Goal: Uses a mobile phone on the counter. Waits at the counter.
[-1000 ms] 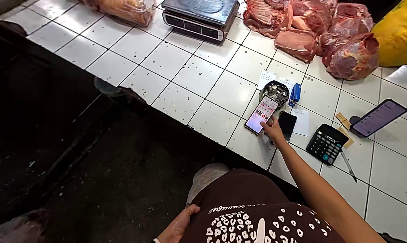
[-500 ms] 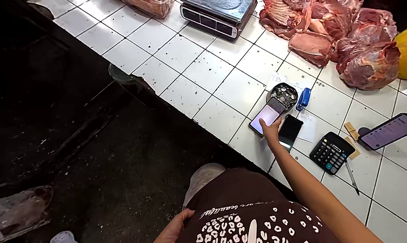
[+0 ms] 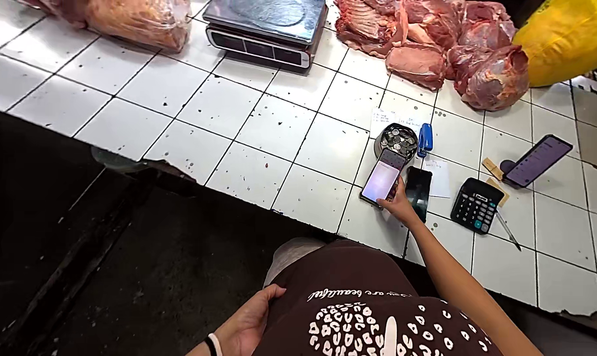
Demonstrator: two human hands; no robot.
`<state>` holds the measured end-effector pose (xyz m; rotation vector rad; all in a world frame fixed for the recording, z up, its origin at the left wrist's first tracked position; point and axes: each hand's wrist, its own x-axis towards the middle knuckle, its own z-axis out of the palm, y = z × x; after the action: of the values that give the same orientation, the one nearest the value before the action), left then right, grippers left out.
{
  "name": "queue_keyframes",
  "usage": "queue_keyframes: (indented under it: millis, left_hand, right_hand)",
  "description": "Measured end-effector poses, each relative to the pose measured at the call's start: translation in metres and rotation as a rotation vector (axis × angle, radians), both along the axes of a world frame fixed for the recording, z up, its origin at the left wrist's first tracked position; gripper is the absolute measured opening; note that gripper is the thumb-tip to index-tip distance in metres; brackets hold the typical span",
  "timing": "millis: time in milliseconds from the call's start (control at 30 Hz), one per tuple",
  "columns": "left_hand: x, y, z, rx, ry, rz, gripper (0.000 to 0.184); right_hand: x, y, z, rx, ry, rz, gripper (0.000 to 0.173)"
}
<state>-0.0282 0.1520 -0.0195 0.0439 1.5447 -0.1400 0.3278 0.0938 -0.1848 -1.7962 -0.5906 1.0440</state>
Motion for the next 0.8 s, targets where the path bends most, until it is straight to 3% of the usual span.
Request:
queue_keyframes:
  millis: [267, 467, 567, 700, 800]
  left_hand:
    - [0.023, 0.073, -0.010, -0.046, 0.016, -0.320, 0.012]
    - [0.050, 0.104, -0.020, -0.120, 0.014, -0.573, 0.012]
    - [0.060, 0.109, -0.020, -0.137, 0.015, -0.696, 0.012]
    - [0.068, 0.109, -0.023, -0.175, 0.051, -0.758, 0.012]
    - [0.064, 0.107, -0.025, -0.181, 0.045, -0.763, 0.014]
  right_hand:
    - [-0.018, -0.005, 0.002, -0.050, -0.040, -0.131, 0.104]
    - [-0.046, -0.025, 0.000, -0.076, -0.085, -0.254, 0.097]
    - [-0.061, -0.037, 0.000, -0.159, -0.234, -0.153, 0.090]
    - [-0.081, -0.040, 0.010, -0.363, -0.544, 0.141, 0.065]
    - [-0.089, -0.031, 0.011, -0.389, -0.665, 0.190, 0.065]
